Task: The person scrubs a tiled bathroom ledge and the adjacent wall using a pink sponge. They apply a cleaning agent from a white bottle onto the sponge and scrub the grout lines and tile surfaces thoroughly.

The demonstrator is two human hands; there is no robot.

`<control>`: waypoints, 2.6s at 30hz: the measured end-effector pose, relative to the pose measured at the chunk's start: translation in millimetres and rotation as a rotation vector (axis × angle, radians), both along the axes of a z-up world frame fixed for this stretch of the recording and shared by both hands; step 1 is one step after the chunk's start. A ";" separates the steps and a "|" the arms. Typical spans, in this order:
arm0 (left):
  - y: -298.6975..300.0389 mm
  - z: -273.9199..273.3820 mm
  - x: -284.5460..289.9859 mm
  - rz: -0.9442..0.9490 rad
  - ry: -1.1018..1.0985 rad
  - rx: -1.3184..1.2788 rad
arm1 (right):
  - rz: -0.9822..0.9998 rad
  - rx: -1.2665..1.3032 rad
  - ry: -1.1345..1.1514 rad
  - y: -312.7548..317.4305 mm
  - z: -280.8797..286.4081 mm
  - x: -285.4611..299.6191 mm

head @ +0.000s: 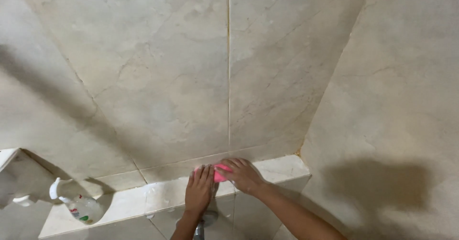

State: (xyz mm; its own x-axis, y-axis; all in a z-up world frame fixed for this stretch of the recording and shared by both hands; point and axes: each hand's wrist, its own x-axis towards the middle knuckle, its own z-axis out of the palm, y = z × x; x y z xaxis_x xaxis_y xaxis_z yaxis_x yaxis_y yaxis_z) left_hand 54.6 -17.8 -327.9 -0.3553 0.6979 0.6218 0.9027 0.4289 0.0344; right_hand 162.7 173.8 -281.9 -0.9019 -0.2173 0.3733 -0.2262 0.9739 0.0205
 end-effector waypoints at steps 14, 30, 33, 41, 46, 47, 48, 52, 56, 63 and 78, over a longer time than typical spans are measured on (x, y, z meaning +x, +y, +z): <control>-0.5 9.6 15.5 0.014 -0.199 -0.020 | -0.079 -0.271 -0.190 -12.0 -1.4 4.7; 1.1 13.6 20.8 0.029 -0.253 0.006 | -0.082 -0.248 -0.040 -16.3 -8.2 6.4; 5.6 10.2 20.1 0.051 -0.248 0.041 | -0.101 -0.244 -0.002 -15.8 -13.2 1.6; -5.4 10.0 32.1 0.045 -0.256 0.020 | -0.081 -0.226 -0.076 -22.9 -4.0 21.9; 5.5 14.9 23.8 0.081 -0.243 0.026 | -0.128 -0.235 -0.054 -18.7 -14.1 0.3; 5.4 13.7 24.6 0.079 -0.243 0.024 | -0.130 -0.236 -0.054 -20.5 -14.3 0.9; 6.4 13.2 23.7 0.087 -0.251 0.035 | -0.143 -0.241 -0.049 -21.3 -13.6 -0.1; 0.7 5.4 25.8 0.076 -0.259 0.060 | -0.147 -0.241 -0.040 -27.4 -8.4 9.8; -16.3 2.8 36.1 0.043 -0.226 0.075 | -0.112 -0.215 -0.041 -36.4 -5.4 25.7; -10.8 10.1 20.0 0.038 -0.265 0.085 | -0.173 -0.242 -0.057 -39.2 -10.7 -2.3; -31.2 8.1 14.0 0.042 -0.232 0.025 | -0.169 -0.241 -0.024 -58.9 -11.2 1.0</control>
State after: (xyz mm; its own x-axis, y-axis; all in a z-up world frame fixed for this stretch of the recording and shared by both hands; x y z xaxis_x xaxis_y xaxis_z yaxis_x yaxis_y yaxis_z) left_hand 68.6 -49.0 -319.8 -0.5192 0.6650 0.5368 0.8507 0.4622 0.2503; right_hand 163.7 114.9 -293.1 -0.9269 0.0294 0.3741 -0.0576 0.9739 -0.2194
